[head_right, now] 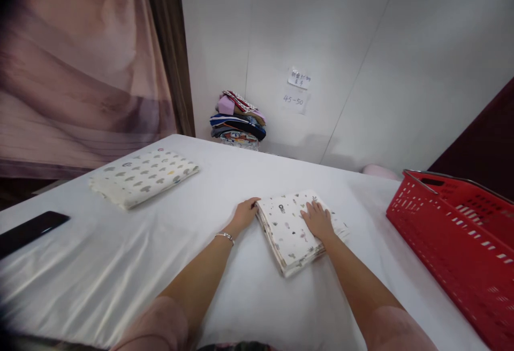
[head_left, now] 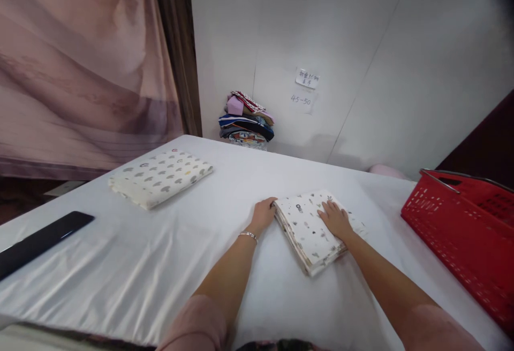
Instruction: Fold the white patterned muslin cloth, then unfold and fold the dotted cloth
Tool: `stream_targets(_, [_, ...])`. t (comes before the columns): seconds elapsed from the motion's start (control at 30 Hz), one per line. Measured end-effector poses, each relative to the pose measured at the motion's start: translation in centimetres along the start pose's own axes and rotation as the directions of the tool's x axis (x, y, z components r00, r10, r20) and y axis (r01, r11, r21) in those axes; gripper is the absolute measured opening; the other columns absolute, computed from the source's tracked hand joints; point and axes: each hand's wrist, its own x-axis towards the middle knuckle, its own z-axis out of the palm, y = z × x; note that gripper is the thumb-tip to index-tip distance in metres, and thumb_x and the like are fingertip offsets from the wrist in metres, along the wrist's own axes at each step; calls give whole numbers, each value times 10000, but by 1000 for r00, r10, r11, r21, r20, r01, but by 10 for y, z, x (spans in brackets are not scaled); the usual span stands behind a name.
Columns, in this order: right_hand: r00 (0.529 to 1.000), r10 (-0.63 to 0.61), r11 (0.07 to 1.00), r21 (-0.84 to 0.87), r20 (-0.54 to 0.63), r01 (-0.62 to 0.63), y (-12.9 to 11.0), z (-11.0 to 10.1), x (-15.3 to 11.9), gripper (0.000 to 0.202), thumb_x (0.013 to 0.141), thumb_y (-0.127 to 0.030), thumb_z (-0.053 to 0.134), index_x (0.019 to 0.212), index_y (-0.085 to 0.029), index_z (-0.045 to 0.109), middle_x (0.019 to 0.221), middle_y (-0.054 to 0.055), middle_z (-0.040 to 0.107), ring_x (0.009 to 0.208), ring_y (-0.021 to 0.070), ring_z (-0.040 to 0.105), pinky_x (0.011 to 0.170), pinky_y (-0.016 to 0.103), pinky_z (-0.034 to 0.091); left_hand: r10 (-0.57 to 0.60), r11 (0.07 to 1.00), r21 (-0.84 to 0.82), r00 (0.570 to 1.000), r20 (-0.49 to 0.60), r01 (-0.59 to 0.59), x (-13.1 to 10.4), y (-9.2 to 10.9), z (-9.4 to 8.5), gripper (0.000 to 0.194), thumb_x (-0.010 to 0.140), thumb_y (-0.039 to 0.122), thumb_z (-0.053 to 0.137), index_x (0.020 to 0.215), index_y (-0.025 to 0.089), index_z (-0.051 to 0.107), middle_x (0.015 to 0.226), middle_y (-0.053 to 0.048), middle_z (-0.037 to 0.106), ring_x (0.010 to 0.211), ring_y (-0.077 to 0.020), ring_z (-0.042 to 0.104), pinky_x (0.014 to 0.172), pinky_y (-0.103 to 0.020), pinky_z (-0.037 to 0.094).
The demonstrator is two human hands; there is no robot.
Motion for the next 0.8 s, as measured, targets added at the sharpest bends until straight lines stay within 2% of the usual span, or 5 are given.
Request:
stream_targets(0.13, [999, 23, 1000, -1, 49, -23, -2, -4, 1, 528, 915, -456, 217, 1369, -214, 334, 1480, 66, 232, 1355, 230, 173, 1056, 472, 180, 10, 999, 36, 999, -40, -9, 1, 6, -3, 331, 787, 115, 434, 1015, 243, 636, 988, -5, 671, 931, -166, 582, 867, -277, 424])
stream_targets(0.33, [998, 13, 1000, -15, 57, -13, -6, -5, 2, 530, 918, -451, 231, 1379, -206, 320, 1481, 73, 229, 1356, 232, 164, 1059, 466, 163, 140, 985, 126, 980, -144, -122, 5, 7, -7, 313, 792, 136, 441, 1028, 212, 632, 1025, -37, 660, 984, -186, 568, 909, -311, 400])
stream_targets(0.6, [1000, 0, 999, 50, 31, -2, -7, -3, 4, 550, 914, -477, 237, 1383, -200, 316, 1482, 70, 227, 1358, 244, 147, 1064, 464, 130, 27, 987, 160, 999, -32, -22, 10, -7, -10, 351, 765, 113, 428, 1043, 215, 616, 1009, -26, 673, 961, -176, 591, 900, -311, 424])
stream_targets(0.73, [998, -2, 998, 61, 59, -2, -10, -8, 1, 559, 915, -474, 228, 1393, -192, 292, 1490, 80, 199, 1363, 241, 120, 1065, 465, 110, 234, 962, 182, 959, -161, -204, 4, 15, -8, 459, 764, 76, 366, 1164, 191, 559, 1253, -46, 557, 1205, -182, 446, 1053, -371, 302])
stream_targets(0.8, [996, 3, 998, 66, 88, -9, -10, -11, 0, 572, 916, -483, 209, 1402, -188, 271, 1496, 84, 174, 1367, 238, 102, 1066, 465, 98, 392, 893, 278, 915, -91, -355, -3, 28, 0, 442, 801, 114, 364, 1200, 199, 536, 1312, -43, 507, 1281, -200, 356, 1097, -432, 211])
